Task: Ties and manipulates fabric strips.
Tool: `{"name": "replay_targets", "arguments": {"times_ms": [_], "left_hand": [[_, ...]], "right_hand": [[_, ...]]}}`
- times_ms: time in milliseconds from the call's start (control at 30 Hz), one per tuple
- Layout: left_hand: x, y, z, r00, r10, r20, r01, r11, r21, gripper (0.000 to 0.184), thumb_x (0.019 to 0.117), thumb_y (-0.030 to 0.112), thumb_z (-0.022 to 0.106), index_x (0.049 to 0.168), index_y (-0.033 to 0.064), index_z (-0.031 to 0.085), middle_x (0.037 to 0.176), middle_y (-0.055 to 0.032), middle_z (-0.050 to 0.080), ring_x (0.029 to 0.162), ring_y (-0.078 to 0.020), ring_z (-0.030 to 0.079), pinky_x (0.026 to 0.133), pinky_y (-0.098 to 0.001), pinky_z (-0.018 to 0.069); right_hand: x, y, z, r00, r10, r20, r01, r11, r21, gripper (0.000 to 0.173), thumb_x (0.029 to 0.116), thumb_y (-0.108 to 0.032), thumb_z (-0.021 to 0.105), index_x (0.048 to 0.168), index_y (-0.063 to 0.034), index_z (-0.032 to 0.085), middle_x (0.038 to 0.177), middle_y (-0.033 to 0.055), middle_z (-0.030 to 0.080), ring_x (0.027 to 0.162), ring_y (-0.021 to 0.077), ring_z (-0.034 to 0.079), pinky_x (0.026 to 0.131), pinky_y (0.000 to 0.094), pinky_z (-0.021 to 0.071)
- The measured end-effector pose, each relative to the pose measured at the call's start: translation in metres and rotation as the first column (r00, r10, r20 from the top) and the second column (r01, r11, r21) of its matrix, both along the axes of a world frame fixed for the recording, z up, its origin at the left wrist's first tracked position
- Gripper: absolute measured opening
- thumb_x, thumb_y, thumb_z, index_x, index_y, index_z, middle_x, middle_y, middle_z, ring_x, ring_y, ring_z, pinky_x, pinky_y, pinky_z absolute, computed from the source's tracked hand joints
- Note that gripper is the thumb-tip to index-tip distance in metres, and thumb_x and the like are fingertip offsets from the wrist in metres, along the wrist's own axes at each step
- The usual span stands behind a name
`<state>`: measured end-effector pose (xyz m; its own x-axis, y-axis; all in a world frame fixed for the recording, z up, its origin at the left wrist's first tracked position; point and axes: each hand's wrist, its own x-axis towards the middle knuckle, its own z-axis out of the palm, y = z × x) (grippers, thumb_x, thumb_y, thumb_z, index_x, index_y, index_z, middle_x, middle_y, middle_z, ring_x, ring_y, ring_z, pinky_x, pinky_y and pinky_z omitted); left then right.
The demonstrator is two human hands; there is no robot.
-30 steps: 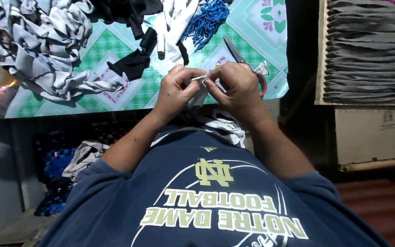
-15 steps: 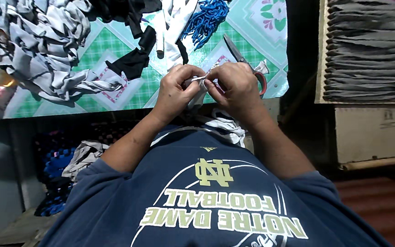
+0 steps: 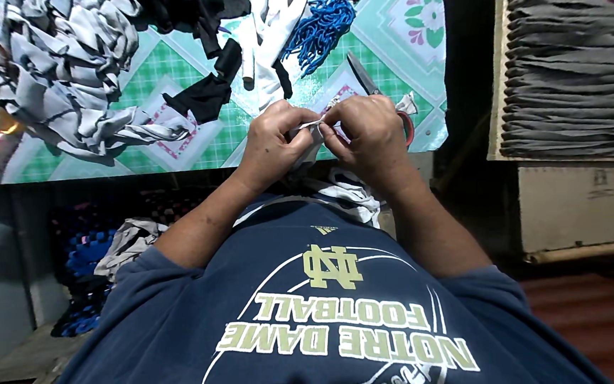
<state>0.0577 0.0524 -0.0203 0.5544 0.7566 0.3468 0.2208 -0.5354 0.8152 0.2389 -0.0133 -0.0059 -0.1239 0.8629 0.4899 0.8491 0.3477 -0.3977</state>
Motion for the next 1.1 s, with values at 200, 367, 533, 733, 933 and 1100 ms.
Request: {"name": "replay_targets", "arguments": {"times_ms": [200,367,533,733,933,1100], "left_hand": [[-0.002,0.002,0.001,1.000,-0.025,-0.007,0.024,0.999,-0.025,0.020,0.0930,0.005,0.060,0.103,0.0009,0.077,0.082,-0.0044,0.059,0.072,-0.0021,0.053,0.064,-0.0134,0.0425],[-0.004,0.005,0.001,0.997,-0.071,-0.024,0.069,0.995,-0.070,0.020,0.0941,0.005,0.058,0.103,0.0000,0.075,0.083,-0.0038,0.059,0.071,-0.0012,0.052,0.063,-0.0130,0.0423],[-0.003,0.006,0.002,0.997,-0.066,-0.038,0.063,0.995,-0.075,0.020,0.0960,0.008,0.057,0.103,0.0030,0.075,0.091,-0.0048,0.058,0.081,-0.0036,0.054,0.070,-0.0145,0.0433],[-0.006,0.010,-0.010,0.987,-0.122,0.104,0.112,0.989,0.097,0.028,0.0924,0.002,0.055,0.119,-0.0074,0.060,0.103,-0.0148,0.069,0.101,-0.0203,0.065,0.094,-0.0384,0.0498],[-0.004,0.004,-0.039,0.964,-0.179,0.198,0.106,0.937,0.332,0.050,0.0892,0.021,0.078,0.125,0.0011,0.049,0.118,-0.0201,0.061,0.119,-0.0263,0.059,0.105,-0.0376,0.0463],[0.014,-0.001,-0.045,0.973,-0.092,0.212,0.011,0.935,0.354,0.064,0.0825,0.017,0.082,0.132,-0.0048,0.048,0.119,-0.0248,0.058,0.113,-0.0286,0.059,0.102,-0.0361,0.0480]], "right_hand": [[0.002,0.001,-0.004,0.999,-0.015,-0.032,0.014,1.000,-0.017,0.028,0.0992,-0.017,0.063,0.117,0.0031,0.070,0.082,0.0148,0.069,0.067,0.0258,0.059,0.076,0.0473,0.0454],[0.002,0.001,-0.011,0.998,0.040,-0.043,-0.039,0.999,0.029,0.018,0.0996,-0.014,0.063,0.105,-0.0007,0.074,0.086,0.0150,0.072,0.076,0.0282,0.067,0.080,0.0488,0.0483],[0.003,0.001,-0.011,0.996,0.047,-0.080,-0.045,0.998,0.035,0.016,0.0983,-0.012,0.063,0.093,0.0016,0.069,0.080,0.0155,0.068,0.072,0.0278,0.063,0.079,0.0480,0.0459],[0.010,0.001,-0.008,0.945,0.002,-0.327,-0.050,0.989,-0.136,0.016,0.0964,-0.014,0.063,0.093,0.0007,0.068,0.073,0.0053,0.057,0.063,0.0092,0.046,0.063,0.0268,0.0409],[0.007,0.003,-0.003,0.873,-0.065,-0.483,-0.067,0.966,-0.251,0.012,0.0946,-0.013,0.063,0.089,-0.0032,0.064,0.073,-0.0022,0.055,0.059,-0.0011,0.044,0.055,0.0152,0.0377],[0.000,0.005,-0.001,0.870,-0.095,-0.485,-0.053,0.958,-0.282,0.012,0.0939,-0.014,0.065,0.086,-0.0056,0.061,0.071,-0.0037,0.053,0.058,-0.0009,0.044,0.055,0.0160,0.0386]]}}
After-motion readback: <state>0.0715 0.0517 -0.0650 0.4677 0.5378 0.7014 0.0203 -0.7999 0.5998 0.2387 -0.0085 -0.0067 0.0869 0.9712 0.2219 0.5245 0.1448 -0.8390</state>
